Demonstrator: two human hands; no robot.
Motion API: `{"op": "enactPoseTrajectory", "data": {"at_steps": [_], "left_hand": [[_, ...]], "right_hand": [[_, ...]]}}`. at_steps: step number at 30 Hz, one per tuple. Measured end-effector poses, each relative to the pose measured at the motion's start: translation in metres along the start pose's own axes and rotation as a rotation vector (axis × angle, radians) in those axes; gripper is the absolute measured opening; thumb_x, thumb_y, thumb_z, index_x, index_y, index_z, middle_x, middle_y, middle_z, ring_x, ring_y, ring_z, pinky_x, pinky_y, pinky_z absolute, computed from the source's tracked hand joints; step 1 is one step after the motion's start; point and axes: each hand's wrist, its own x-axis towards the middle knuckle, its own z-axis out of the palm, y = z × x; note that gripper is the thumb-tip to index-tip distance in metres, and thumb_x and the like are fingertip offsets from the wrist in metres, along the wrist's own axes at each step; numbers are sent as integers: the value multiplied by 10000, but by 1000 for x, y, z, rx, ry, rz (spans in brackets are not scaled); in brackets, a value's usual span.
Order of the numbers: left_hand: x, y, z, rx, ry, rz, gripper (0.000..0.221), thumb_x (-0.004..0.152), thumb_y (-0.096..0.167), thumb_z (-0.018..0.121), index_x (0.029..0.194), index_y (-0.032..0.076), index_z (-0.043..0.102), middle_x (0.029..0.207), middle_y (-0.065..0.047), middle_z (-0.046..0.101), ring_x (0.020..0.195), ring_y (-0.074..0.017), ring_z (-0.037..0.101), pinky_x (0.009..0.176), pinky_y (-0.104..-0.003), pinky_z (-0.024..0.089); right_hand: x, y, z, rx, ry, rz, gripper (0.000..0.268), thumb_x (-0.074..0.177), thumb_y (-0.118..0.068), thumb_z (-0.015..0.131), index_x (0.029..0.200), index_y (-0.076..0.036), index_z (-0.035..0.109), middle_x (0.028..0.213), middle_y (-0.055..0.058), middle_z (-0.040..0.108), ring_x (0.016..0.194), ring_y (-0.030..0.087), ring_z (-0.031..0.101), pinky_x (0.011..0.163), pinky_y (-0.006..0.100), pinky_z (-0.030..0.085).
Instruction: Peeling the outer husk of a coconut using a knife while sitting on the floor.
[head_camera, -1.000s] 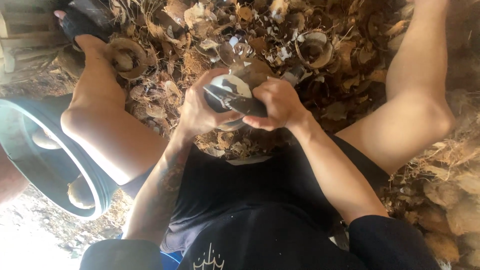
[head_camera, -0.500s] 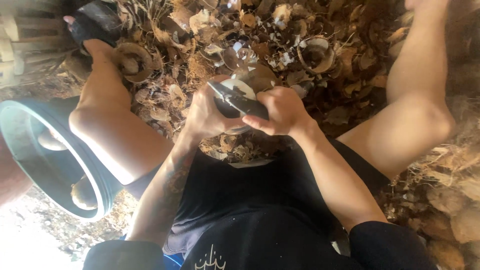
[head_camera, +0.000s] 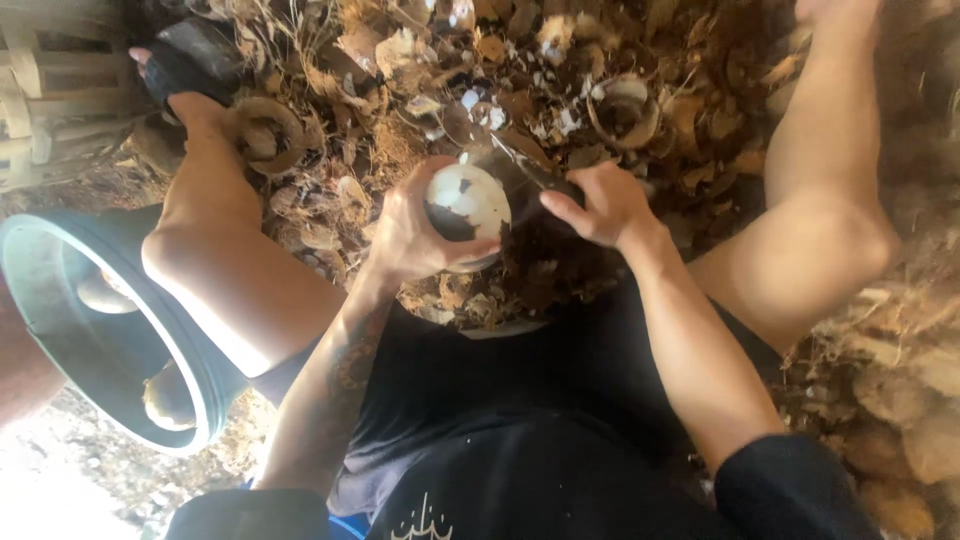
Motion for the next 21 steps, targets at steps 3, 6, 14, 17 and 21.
{"op": "enactPoseTrajectory", "data": {"at_steps": [3,6,14,17,21], "left_hand": [[3,-4,0,18,-27,-15,928,616,284,1026,1298,-138,559,1022,-362,697,978,-573,722,826,-715,618],[6,6,-1,-37,-48,15,866,683,318,1007,1282,-108,549,1001,-325,695,963,-536,738,793,-660,651],[5,6,4,-8,-40,-25,943,641,333,1022,1311,-121,538,1031,-347,693,990,-556,727,829,-686,632],[2,0,2,17,-53,-70,959,619,338,1028,1312,-118,548,1067,-354,683,1018,-561,717,845,-706,625],[4,5,0,38,-78,-121,942,631,335,1013,1314,-118,549,1072,-358,681,1018,-565,715,843,-703,629]], "right_hand": [[-1,-49,-20,26,73,-175,689,917,-772,472,694,-139,628,554,106,624,620,345,705,583,444,536],[8,-79,-3,-27,107,-292,717,853,-819,517,559,-165,524,450,46,551,469,268,632,446,363,477],[16,-62,-16,86,-5,-295,678,872,-809,517,579,-198,493,445,-4,478,437,221,580,426,321,449],[18,-16,-5,215,-74,-198,649,923,-770,473,573,-224,469,411,-54,434,362,155,509,356,268,381],[8,-26,-15,244,-111,-218,633,985,-700,471,573,-220,466,404,-32,454,334,178,508,306,281,372]]}}
